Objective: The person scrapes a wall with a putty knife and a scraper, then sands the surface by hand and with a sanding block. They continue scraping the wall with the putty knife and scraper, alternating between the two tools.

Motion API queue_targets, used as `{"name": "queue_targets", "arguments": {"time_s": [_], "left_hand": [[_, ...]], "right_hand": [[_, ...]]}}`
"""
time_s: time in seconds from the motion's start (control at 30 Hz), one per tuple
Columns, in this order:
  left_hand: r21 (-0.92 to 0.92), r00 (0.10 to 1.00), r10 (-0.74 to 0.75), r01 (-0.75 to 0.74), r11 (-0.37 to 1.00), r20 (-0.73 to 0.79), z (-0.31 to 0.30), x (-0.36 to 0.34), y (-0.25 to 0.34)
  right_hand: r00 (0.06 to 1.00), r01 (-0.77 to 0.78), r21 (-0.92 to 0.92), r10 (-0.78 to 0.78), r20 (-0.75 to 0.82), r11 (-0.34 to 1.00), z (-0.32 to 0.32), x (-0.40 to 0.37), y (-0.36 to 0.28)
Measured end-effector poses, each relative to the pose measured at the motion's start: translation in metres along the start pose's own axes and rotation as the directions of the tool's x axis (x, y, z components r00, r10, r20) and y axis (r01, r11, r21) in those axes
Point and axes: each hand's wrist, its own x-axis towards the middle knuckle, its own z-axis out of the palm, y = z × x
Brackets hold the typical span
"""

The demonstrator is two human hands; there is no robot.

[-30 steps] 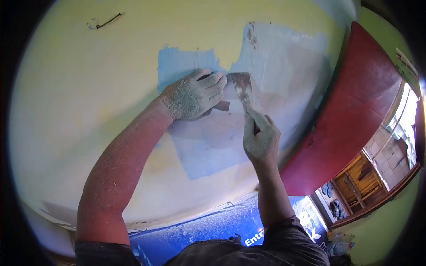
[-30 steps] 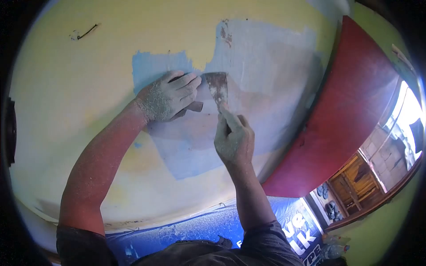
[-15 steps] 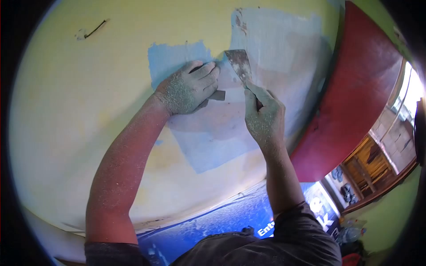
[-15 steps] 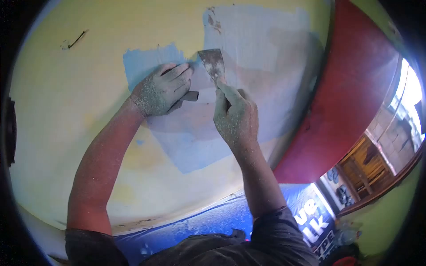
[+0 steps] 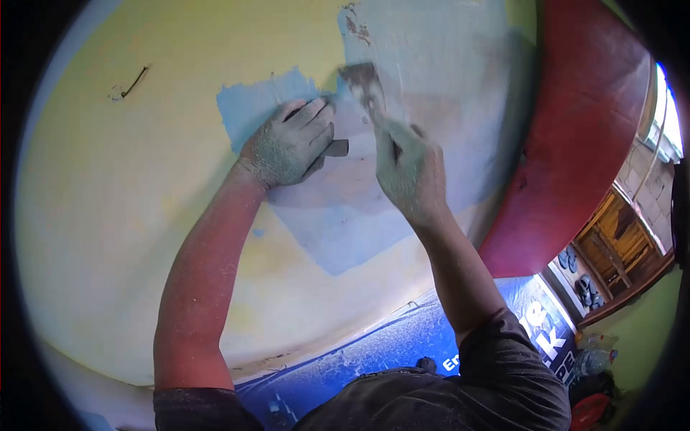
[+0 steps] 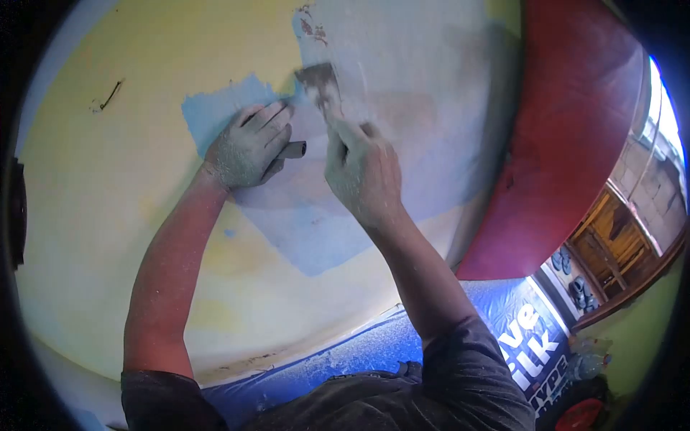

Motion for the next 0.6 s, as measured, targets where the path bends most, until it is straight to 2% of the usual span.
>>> {"name": "queue_targets", "arguments": {"time_s": [0.1,0.2,0.23,0.33,0.47,0.53,0.6], "left_hand": [[-0.012,1.0,-0.006,0.006,1.0,0.003,-0.003,-0.001,0.001],[-0.013,1.0,-0.005,0.005,1.0,-0.016,0.002,-0.001,0.0],[-0.01,1.0,0.0,0.0,1.0,-0.024,0.002,-0.002,0.0],[-0.027,1.0,-0.017,0.017,0.999,-0.015,0.0,-0.001,0.002],[0.014,1.0,-0.01,0.01,1.0,0.004,-0.005,0.0,0.001],[0.044,0.999,-0.006,0.008,0.999,-0.05,-0.001,-0.001,0.003],[0.051,1.0,-0.013,0.014,0.999,-0.02,-0.009,0.0,0.006]], "right_hand": [[1.0,0.012,-0.016,-0.013,-0.023,1.0,0.0,0.014,-0.007],[0.997,0.03,-0.068,-0.026,0.067,0.997,-0.016,-0.008,-0.003],[0.997,0.053,-0.015,-0.052,0.049,0.998,-0.011,-0.014,0.003],[0.999,-0.004,-0.011,0.004,0.05,1.0,-0.011,-0.007,0.008],[0.995,0.041,-0.022,-0.039,0.091,0.999,-0.005,-0.007,0.021],[0.988,0.021,-0.077,-0.009,0.155,0.997,0.004,-0.042,0.041],[0.969,0.069,-0.026,-0.061,0.237,0.997,0.008,-0.088,0.075]]}}
